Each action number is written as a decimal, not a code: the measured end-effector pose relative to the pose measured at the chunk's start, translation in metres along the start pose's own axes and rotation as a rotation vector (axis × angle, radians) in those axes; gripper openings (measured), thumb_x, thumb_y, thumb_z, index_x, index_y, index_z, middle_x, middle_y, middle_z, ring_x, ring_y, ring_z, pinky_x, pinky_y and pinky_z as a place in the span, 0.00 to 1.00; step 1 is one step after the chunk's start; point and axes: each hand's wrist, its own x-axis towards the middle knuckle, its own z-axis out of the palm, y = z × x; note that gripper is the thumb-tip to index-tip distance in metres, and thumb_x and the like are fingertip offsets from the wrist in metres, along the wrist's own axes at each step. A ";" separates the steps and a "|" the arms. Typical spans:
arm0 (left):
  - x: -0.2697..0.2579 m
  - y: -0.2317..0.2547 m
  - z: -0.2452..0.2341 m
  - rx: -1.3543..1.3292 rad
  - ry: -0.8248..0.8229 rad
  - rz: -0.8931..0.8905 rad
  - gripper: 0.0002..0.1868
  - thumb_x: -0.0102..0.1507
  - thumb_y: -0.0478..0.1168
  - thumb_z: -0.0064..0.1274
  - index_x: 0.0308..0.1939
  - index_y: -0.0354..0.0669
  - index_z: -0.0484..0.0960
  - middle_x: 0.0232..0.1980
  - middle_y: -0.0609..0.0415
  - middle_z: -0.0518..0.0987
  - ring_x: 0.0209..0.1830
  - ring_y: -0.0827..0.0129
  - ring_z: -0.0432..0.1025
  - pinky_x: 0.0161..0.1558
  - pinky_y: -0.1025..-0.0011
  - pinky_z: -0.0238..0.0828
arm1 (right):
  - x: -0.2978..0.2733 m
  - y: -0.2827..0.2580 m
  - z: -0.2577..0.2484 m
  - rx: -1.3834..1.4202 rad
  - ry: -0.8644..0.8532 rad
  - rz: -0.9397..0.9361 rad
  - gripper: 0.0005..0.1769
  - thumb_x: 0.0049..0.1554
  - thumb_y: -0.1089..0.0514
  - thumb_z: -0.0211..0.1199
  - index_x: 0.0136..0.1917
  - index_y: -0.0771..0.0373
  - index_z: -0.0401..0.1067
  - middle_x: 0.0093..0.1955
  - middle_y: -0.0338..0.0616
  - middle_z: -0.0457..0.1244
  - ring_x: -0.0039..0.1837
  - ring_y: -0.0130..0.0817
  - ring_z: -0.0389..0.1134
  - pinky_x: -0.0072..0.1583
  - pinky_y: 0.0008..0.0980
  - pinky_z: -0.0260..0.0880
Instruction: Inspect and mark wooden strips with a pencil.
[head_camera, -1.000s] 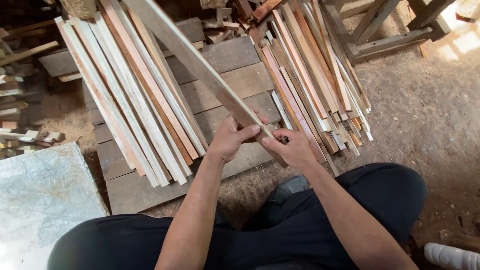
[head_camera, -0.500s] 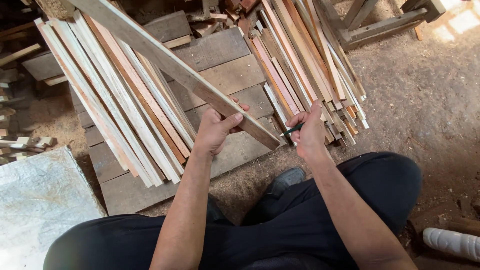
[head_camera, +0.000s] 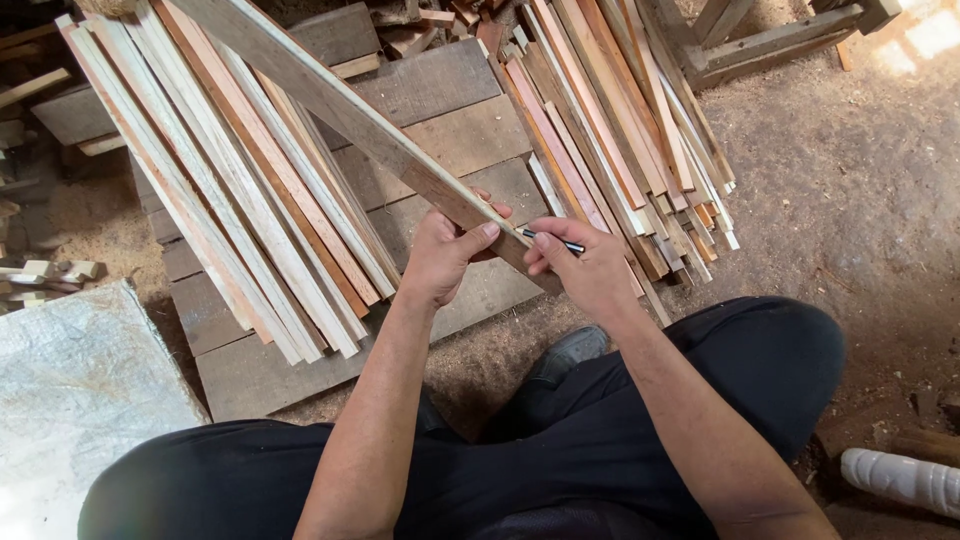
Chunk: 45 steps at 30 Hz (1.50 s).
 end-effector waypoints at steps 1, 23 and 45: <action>0.000 -0.001 0.000 -0.001 0.002 -0.001 0.23 0.57 0.30 0.66 0.54 0.39 0.76 0.46 0.47 0.86 0.47 0.67 0.79 0.51 0.70 0.77 | 0.000 0.001 0.000 -0.001 -0.002 0.002 0.10 0.64 0.62 0.63 0.58 0.65 0.77 0.37 0.51 0.71 0.37 0.32 0.75 0.42 0.22 0.74; 0.003 -0.004 0.000 0.026 -0.013 0.014 0.23 0.59 0.30 0.66 0.56 0.40 0.76 0.47 0.47 0.85 0.48 0.68 0.79 0.53 0.70 0.77 | 0.006 0.014 0.000 0.031 0.068 -0.115 0.15 0.68 0.56 0.58 0.52 0.70 0.79 0.27 0.51 0.66 0.30 0.32 0.70 0.38 0.25 0.74; 0.018 0.003 -0.030 -0.009 0.084 0.039 0.23 0.59 0.31 0.64 0.56 0.41 0.74 0.48 0.46 0.85 0.42 0.64 0.82 0.37 0.67 0.85 | 0.008 0.017 -0.008 -0.062 0.112 -0.132 0.13 0.67 0.59 0.58 0.50 0.69 0.80 0.25 0.47 0.65 0.28 0.26 0.68 0.34 0.20 0.70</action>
